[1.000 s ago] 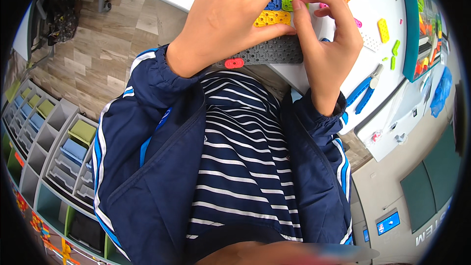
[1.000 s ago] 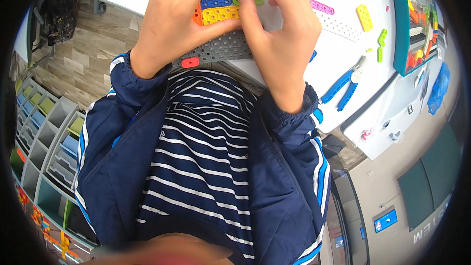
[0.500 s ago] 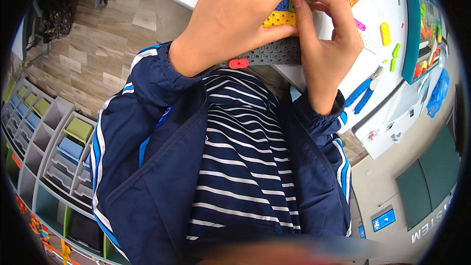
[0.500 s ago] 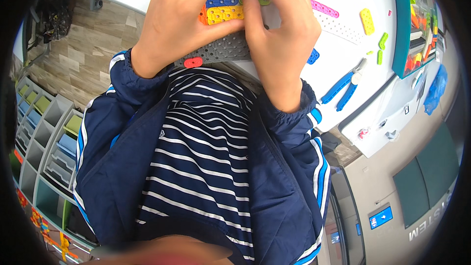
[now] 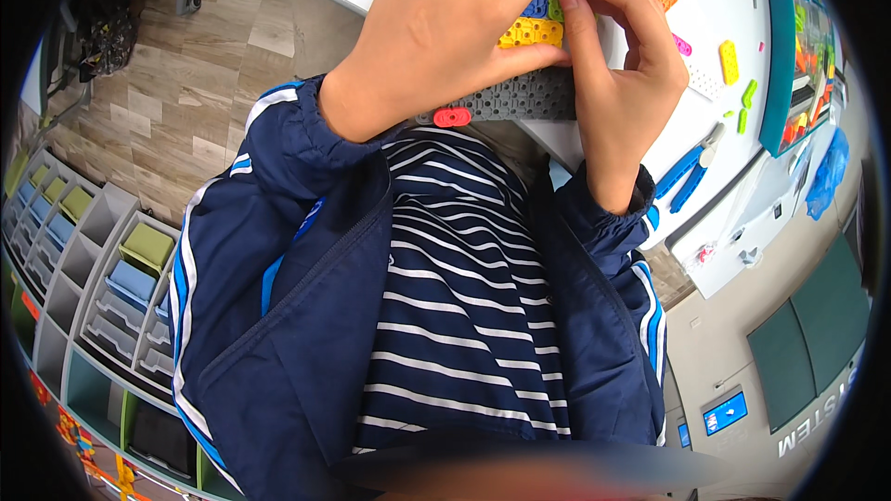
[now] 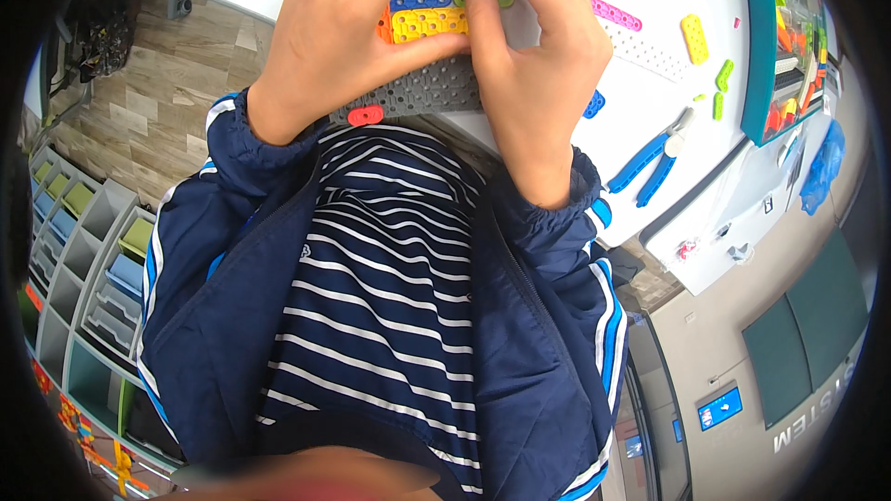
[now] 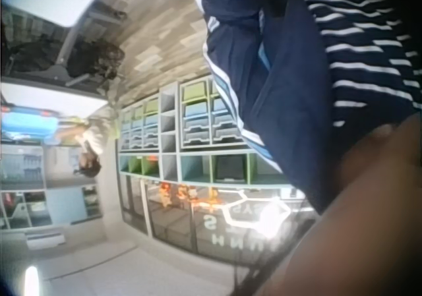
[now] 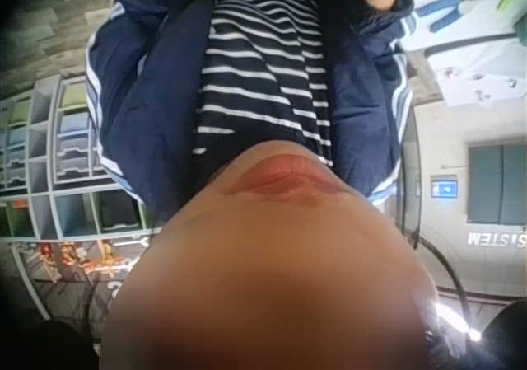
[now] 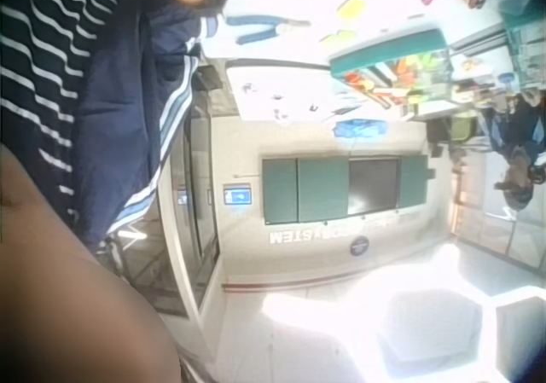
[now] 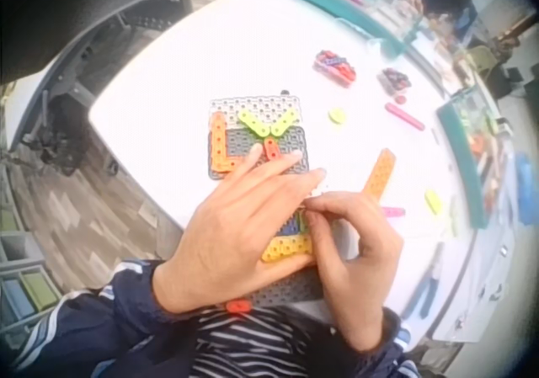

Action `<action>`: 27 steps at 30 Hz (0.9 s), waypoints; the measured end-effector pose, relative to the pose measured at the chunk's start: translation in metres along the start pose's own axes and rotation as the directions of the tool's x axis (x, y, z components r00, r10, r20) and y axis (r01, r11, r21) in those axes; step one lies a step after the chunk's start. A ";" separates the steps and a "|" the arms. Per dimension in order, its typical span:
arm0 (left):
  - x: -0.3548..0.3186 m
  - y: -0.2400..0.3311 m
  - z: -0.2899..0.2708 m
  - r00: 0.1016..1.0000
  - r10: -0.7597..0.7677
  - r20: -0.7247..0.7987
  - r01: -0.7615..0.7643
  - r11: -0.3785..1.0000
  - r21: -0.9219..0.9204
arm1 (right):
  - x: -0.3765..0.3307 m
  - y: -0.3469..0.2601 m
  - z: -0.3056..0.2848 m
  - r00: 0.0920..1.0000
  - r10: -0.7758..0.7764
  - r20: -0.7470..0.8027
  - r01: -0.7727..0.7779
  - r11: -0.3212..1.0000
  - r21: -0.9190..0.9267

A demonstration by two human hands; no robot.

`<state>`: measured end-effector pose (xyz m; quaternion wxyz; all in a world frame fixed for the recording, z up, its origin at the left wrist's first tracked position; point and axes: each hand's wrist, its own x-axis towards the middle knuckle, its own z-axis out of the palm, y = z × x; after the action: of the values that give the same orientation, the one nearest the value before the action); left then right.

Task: The person assembles colorful plastic strips onto a gray pegboard base, using pliers to press and secure the pieces. They repeatedly pick up strips, align them on the board, and use the pliers to fasten them in place.

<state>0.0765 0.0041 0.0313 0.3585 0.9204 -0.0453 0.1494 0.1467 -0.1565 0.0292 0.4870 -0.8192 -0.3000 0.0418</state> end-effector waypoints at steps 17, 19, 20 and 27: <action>-0.001 -0.005 0.005 0.995 0.060 -0.084 -0.062 0.998 -0.024 | 0.000 -0.004 0.001 0.975 -0.221 0.011 0.215 0.937 -0.274; -0.003 -0.003 0.002 1.000 -0.011 -0.013 0.010 0.999 -0.039 | 0.001 -0.003 0.000 0.972 -0.236 0.011 0.230 0.936 -0.266; -0.002 -0.003 0.001 1.000 0.004 -0.024 -0.005 1.000 -0.031 | 0.003 -0.002 0.000 0.966 -0.259 0.007 0.252 0.933 -0.255; -0.007 -0.001 0.000 1.000 0.018 -0.003 -0.018 1.000 0.006 | -0.009 -0.007 -0.021 0.991 -0.112 -0.070 0.099 0.981 -0.165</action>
<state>0.0697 0.0052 0.0286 0.3544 0.9208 -0.0525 0.1539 0.1438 -0.1754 0.0436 0.4323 -0.8398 -0.3259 -0.0409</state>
